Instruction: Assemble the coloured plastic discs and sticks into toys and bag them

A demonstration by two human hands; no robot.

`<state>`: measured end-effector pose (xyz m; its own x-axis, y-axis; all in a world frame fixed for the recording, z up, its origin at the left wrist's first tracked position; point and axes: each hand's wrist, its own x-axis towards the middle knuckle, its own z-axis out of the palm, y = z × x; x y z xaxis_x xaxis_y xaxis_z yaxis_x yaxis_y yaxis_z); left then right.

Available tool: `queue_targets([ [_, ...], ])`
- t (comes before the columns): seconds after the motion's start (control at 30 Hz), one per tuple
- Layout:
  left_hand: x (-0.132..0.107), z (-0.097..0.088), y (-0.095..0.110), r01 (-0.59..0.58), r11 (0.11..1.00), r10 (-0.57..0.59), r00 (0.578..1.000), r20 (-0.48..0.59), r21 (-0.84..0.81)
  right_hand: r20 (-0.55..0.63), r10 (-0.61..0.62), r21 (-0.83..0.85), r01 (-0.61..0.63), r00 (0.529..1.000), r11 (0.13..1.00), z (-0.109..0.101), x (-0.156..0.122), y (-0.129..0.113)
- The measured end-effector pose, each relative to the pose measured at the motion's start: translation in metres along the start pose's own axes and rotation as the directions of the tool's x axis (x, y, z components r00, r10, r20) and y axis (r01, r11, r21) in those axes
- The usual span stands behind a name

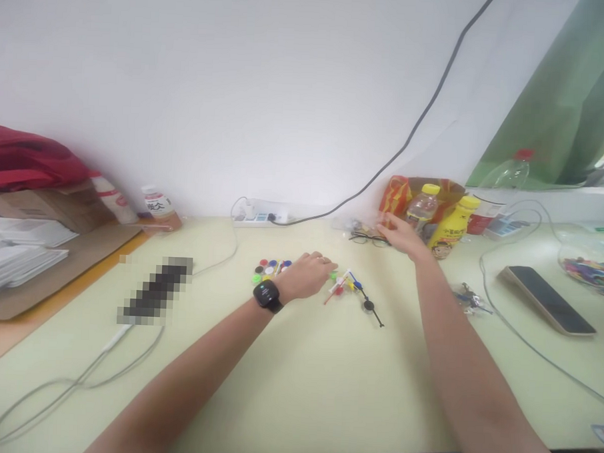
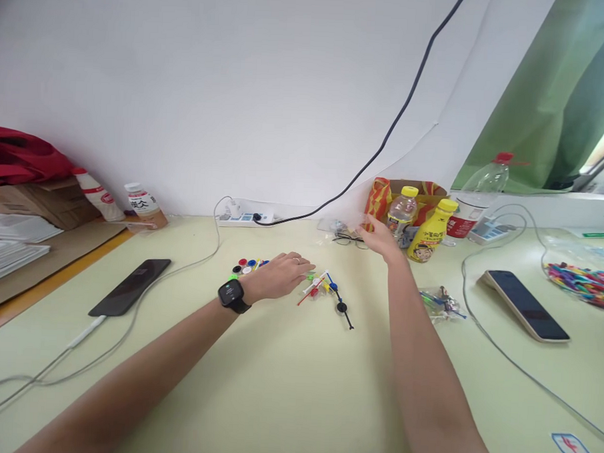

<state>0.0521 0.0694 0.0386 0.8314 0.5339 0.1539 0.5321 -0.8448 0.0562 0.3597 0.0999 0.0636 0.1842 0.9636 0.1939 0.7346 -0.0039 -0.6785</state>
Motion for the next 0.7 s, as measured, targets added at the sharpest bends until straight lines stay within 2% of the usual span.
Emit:
queue_targets([
  [0.1,0.009,0.007,0.005,-0.049,0.997,0.048,0.999,0.020,0.066,0.031,0.020,-0.072,-0.018,0.999,0.997,0.006,0.002,0.008],
  [0.3,0.020,0.013,0.006,-0.132,0.974,0.126,0.991,0.043,0.185,0.185,0.012,-0.168,0.019,0.983,0.986,0.007,0.007,0.011],
  [0.43,0.024,0.003,0.003,-0.093,0.995,0.089,0.993,0.082,0.045,0.275,-0.074,-0.167,0.124,0.959,0.978,0.009,0.009,-0.001],
  [0.57,0.023,-0.017,-0.010,-0.002,0.976,0.007,1.000,0.022,-0.217,0.421,-0.200,-0.031,0.235,0.884,0.972,0.024,0.005,-0.023],
  [0.7,0.016,-0.030,-0.024,0.045,0.953,-0.076,0.993,-0.091,-0.298,0.602,-0.251,-0.002,0.315,0.758,0.949,0.049,-0.006,-0.046],
])
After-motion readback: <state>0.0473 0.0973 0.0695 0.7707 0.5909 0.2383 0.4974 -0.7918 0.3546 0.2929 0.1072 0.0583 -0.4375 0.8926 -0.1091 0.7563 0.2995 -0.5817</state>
